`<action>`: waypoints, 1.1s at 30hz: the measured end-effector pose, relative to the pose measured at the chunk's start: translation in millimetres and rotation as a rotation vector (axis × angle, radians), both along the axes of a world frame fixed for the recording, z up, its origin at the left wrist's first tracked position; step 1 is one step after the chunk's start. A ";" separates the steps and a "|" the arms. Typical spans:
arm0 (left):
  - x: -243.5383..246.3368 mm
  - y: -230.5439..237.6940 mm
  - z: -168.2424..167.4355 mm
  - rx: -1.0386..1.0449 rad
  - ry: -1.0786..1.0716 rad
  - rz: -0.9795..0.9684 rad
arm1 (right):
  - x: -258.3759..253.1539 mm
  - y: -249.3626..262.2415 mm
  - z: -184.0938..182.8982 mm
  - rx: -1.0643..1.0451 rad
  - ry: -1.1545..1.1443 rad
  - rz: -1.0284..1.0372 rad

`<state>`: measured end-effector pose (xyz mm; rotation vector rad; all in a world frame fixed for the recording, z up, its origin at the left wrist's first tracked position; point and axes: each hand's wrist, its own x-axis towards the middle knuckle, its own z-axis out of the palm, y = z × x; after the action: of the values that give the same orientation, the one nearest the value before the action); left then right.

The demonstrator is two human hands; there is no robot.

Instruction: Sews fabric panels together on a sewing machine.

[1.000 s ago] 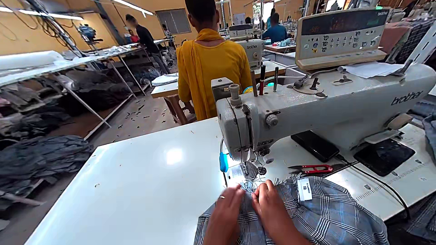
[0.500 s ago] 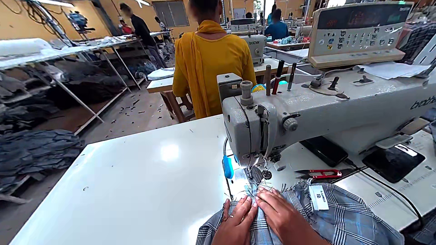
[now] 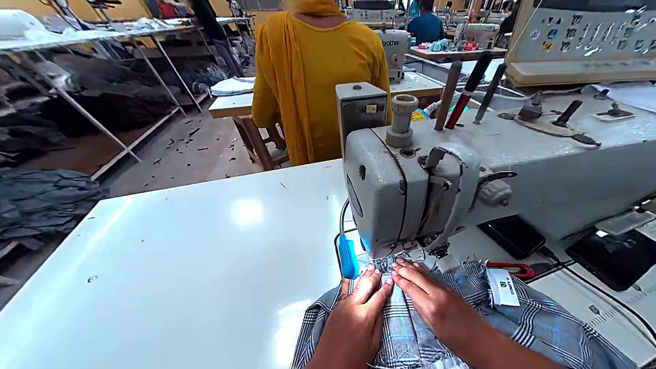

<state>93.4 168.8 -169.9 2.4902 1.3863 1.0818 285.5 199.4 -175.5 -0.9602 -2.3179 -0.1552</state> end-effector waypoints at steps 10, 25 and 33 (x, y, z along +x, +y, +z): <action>-2.0 7.7 -1.1 -0.022 -0.023 0.034 | -1.5 8.4 1.2 -0.038 -0.009 -0.004; -8.9 5.3 -7.4 0.143 0.071 -0.020 | -2.4 6.3 4.9 -0.041 -0.057 -0.018; -6.0 4.7 -4.8 0.131 0.070 0.001 | 0.3 14.1 0.9 -0.057 -0.025 0.025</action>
<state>87.4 173.5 -174.8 2.6428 1.3768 1.1307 285.9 213.5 -174.7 -0.9616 -2.3678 -0.0917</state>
